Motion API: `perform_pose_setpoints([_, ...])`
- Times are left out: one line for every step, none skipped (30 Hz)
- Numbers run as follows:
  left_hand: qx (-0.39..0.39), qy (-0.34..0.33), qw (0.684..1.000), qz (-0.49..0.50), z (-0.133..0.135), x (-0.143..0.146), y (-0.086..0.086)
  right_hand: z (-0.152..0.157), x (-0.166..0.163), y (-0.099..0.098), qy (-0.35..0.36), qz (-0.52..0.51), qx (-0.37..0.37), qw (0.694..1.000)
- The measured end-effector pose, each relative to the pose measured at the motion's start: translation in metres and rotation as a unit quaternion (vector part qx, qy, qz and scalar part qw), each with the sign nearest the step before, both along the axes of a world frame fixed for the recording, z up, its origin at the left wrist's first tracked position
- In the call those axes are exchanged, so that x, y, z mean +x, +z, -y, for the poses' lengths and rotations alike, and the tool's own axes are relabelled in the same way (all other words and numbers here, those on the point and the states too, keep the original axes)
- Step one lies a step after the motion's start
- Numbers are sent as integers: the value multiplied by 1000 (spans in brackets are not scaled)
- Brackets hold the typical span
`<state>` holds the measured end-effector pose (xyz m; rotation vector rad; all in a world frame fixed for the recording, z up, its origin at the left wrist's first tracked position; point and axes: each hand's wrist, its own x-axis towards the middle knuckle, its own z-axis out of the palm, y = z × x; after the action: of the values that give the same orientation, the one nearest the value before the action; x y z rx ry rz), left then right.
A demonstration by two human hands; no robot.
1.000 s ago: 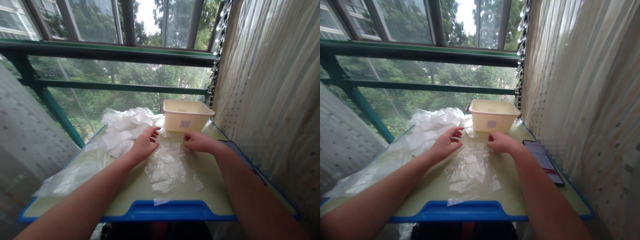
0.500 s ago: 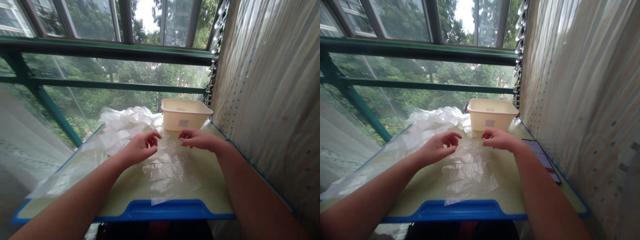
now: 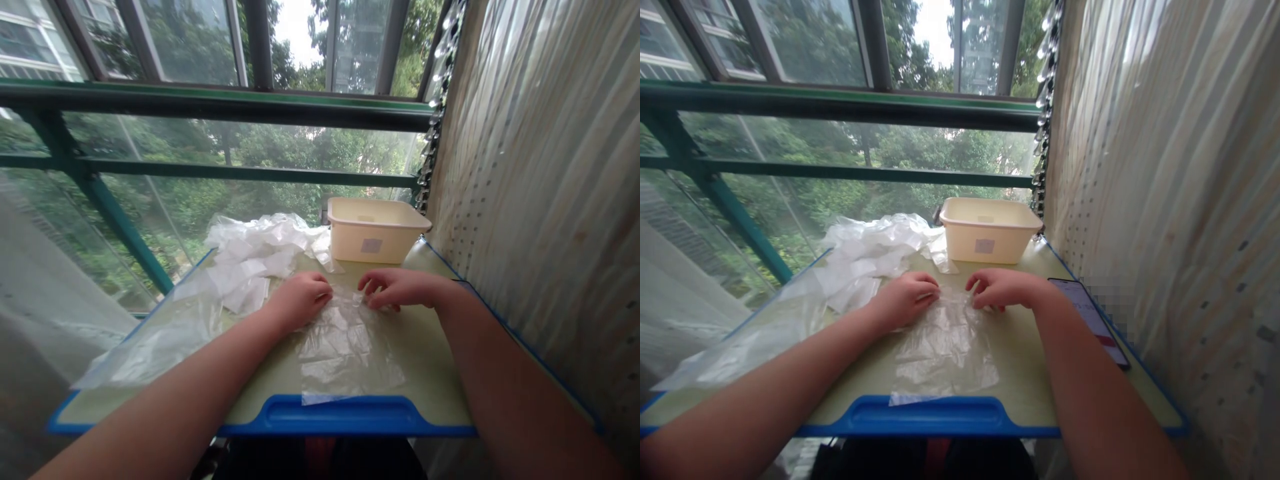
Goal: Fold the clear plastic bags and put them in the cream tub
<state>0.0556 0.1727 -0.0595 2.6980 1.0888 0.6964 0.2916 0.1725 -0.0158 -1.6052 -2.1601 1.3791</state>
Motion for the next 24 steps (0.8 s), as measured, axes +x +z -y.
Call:
perform_pose_setpoints([-1, 2, 1000, 11, -1, -1, 1, 0, 0, -1, 3, 10, 3, 1000])
perform_pose_setpoints([-4, 2, 1000, 25, -1, -3, 3, -1, 1, -1, 3, 21, 9, 1000])
perform_pose_setpoints([-11, -1, 999, 41, -1, -6, 5, -1, 1, -1, 0, 30, 15, 999])
perform_pose_setpoints([-20, -9, 998, 56, -2, -9, 7, -1, 2, -1, -5, 38, 21, 999])
perform_pose_setpoints([-31, -19, 997, 65, -1, -12, 9, -2, 3, -1, -7, 45, 23, 999])
perform_pose_setpoints([-42, -30, 996, 67, -1, -16, 12, -2, 4, 0, -7, 50, 23, 998])
perform_pose_setpoints([-53, -41, 996, 61, 0, -19, 14, -2, 5, 0, -4, 54, 21, 998])
perform_pose_setpoints([-64, -50, 996, 48, 1, -22, 17, -2, 5, 1, 1, 56, 20, 998])
perform_pose_setpoints([-74, -57, 995, 30, 3, -24, 19, -1, 5, 2, 8, 57, 20, 998])
perform_pose_setpoints([-82, -63, 995, 11, 5, -26, 21, 0, 6, 3, 15, 58, 21, 998])
perform_pose_setpoints([-90, -69, 994, -8, 7, -27, 23, 1, 5, 4, 20, 60, 25, 998])
perform_pose_setpoints([-97, -74, 992, -23, 9, -27, 25, 2, 4, 5, 23, 63, 28, 997])
perform_pose_setpoints([-103, -77, 991, -35, 12, -28, 27, 3, 4, 7, 26, 66, 31, 997])
perform_pose_setpoints([-108, -79, 990, -44, 14, -28, 29, 5, 3, 8, 28, 69, 33, 997])
perform_pose_setpoints([-114, -79, 989, -51, 15, -29, 31, 6, 2, 10, 29, 71, 34, 996])
perform_pose_setpoints([-121, -77, 988, -56, 17, -29, 33, 8, 1, 11, 29, 73, 35, 996])
perform_pose_setpoints([-130, -75, 987, -59, 18, -29, 34, 9, 0, 13, 28, 75, 37, 996])
perform_pose_setpoints([-139, -73, 986, -61, 19, -30, 36, 10, 0, 14, 27, 78, 39, 996])
perform_pose_setpoints([-149, -71, 984, -63, 20, -30, 37, 10, 1, 16, 25, 82, 40, 995])
perform_pose_setpoints([-157, -69, 983, -62, 20, -29, 37, 11, 1, 17, 24, 88, 41, 995])
perform_pose_setpoints([-161, -64, 983, -56, 19, -28, 38, 11, 3, 18, 23, 94, 43, 994])
perform_pose_setpoints([-159, -57, 985, -45, 18, -27, 37, 10, 4, 19, 21, 99, 43, 994])
perform_pose_setpoints([-152, -48, 987, -29, 17, -26, 35, 10, 5, 20, 19, 106, 44, 993])
perform_pose_setpoints([-141, -37, 989, -11, 14, -24, 33, 10, 6, 21, 16, 112, 45, 993])
